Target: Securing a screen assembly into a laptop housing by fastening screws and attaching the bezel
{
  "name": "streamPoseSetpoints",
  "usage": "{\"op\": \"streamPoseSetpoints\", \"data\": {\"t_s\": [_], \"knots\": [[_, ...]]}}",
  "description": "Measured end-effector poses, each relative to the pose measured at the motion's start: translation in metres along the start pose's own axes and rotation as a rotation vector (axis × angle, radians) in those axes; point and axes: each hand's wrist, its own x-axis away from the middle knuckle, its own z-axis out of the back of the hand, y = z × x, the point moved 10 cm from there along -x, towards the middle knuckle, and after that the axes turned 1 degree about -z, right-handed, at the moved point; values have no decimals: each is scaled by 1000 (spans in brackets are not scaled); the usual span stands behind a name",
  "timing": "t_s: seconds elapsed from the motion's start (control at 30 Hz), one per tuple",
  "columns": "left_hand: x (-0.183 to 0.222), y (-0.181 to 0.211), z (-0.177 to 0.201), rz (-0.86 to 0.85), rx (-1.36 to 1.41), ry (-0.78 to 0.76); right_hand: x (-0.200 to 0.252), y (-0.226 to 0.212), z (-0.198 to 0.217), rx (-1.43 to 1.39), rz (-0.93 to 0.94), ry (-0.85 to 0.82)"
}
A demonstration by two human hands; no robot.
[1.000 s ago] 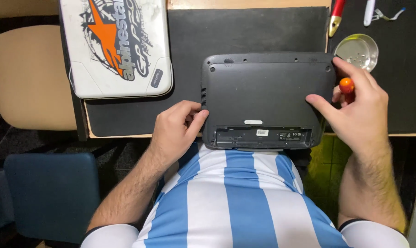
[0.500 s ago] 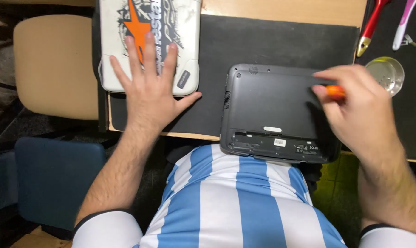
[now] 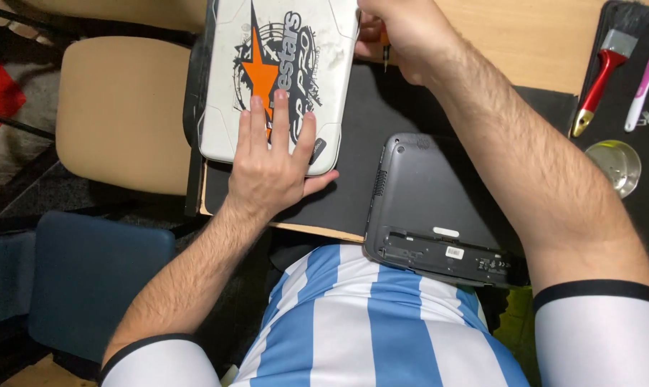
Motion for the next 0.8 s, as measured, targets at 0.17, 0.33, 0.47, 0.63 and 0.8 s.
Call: {"op": "streamPoseSetpoints", "data": {"t_s": [0.17, 0.33, 0.47, 0.63, 0.8], "knots": [[16, -12, 19, 143, 231, 142, 22, -14, 0, -165, -33, 17], [33, -42, 44, 143, 526, 391, 43, -17, 6, -342, 72, -75], [101, -99, 43, 564, 890, 765, 57, -33, 8, -34, 360, -91], [106, -121, 40, 993, 1392, 850, 100, -71, -4, 622, 771, -28], [109, -94, 8, 1227, 1905, 647, 150, -63, -2, 481, 713, -180]]}}
